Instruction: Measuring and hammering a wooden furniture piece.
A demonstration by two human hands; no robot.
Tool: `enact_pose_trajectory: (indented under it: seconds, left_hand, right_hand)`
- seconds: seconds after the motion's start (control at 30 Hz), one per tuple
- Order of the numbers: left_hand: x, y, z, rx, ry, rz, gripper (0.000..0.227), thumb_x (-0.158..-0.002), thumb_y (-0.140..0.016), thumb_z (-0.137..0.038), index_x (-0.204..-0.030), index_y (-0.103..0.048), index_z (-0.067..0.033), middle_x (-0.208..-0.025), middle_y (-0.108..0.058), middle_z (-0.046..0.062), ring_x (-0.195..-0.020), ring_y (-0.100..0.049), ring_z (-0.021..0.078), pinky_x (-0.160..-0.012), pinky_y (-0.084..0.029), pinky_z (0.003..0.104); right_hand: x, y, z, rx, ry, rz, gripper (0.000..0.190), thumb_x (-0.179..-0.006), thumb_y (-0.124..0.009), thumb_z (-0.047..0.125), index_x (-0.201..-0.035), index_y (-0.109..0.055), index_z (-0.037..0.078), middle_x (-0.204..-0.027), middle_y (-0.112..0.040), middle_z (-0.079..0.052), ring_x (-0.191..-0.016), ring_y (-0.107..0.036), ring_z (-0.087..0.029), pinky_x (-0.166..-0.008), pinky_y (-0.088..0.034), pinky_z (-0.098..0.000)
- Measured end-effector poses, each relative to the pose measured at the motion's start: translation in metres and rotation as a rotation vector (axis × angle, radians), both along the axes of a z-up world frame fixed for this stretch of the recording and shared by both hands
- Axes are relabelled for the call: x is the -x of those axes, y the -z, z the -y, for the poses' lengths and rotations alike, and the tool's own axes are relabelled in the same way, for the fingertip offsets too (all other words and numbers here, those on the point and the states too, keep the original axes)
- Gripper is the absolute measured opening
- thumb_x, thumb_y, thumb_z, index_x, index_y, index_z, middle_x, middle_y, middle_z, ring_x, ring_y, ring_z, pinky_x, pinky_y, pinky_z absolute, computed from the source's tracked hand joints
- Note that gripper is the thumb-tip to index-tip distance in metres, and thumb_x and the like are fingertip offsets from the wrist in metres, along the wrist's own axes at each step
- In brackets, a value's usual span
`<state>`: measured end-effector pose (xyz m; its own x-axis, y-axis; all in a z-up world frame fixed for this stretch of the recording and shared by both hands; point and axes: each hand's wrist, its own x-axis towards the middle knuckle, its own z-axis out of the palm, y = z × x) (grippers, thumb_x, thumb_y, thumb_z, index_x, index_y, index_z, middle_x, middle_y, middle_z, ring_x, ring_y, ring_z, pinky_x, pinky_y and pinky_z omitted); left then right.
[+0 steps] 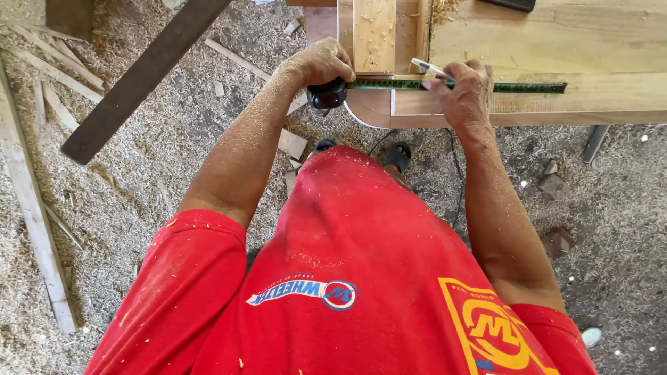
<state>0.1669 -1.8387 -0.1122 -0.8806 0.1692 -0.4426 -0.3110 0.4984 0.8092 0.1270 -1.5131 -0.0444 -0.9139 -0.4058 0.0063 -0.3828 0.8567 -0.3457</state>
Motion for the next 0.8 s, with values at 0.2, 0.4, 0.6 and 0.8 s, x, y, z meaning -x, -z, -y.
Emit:
enact_pose_trajectory:
  seconds: [0.2, 0.4, 0.6, 0.8]
  left_hand:
    - [0.003, 0.001, 0.001, 0.006, 0.017, 0.03, 0.023, -0.076, -0.084, -0.028, -0.094, -0.083, -0.0135, -0.085, -0.077, 0.005, -0.075, -0.071, 0.0163, -0.074, -0.059, 0.036]
    - [0.003, 0.002, 0.0, -0.004, 0.009, 0.027, 0.023, -0.074, -0.084, -0.027, -0.093, -0.084, -0.0136, -0.084, -0.078, 0.005, -0.074, -0.07, 0.0158, -0.073, -0.059, 0.035]
    - [0.003, 0.0, -0.002, 0.002, -0.021, 0.037, 0.024, -0.073, -0.085, -0.028, -0.093, -0.084, -0.0138, -0.083, -0.078, 0.005, -0.072, -0.07, 0.0159, -0.071, -0.058, 0.036]
    - [0.003, 0.0, -0.002, -0.009, -0.025, 0.039, 0.022, -0.074, -0.085, -0.027, -0.091, -0.084, -0.0139, -0.082, -0.077, 0.005, -0.07, -0.07, 0.0154, -0.07, -0.058, 0.036]
  right_hand:
    - [0.004, -0.008, 0.003, 0.033, -0.004, 0.049, 0.034, -0.085, -0.091, 0.033, -0.097, -0.078, 0.004, -0.097, -0.063, -0.014, -0.102, -0.053, -0.033, -0.089, -0.044, -0.0499]
    - [0.011, -0.007, 0.001, 0.058, -0.019, 0.13, 0.029, -0.089, -0.087, 0.028, -0.092, -0.075, 0.002, -0.088, -0.06, -0.014, -0.097, -0.053, -0.031, -0.084, -0.046, -0.0488]
    - [0.02, 0.009, -0.008, 0.041, 0.003, 0.155, 0.019, -0.094, -0.082, 0.024, -0.093, -0.076, 0.006, -0.087, -0.062, -0.009, -0.094, -0.053, -0.026, -0.086, -0.048, -0.0467]
    - [0.022, 0.013, -0.009, 0.085, 0.028, 0.18, 0.018, -0.092, -0.083, 0.021, -0.091, -0.075, 0.005, -0.087, -0.063, -0.009, -0.085, -0.057, -0.022, -0.074, -0.053, -0.0416]
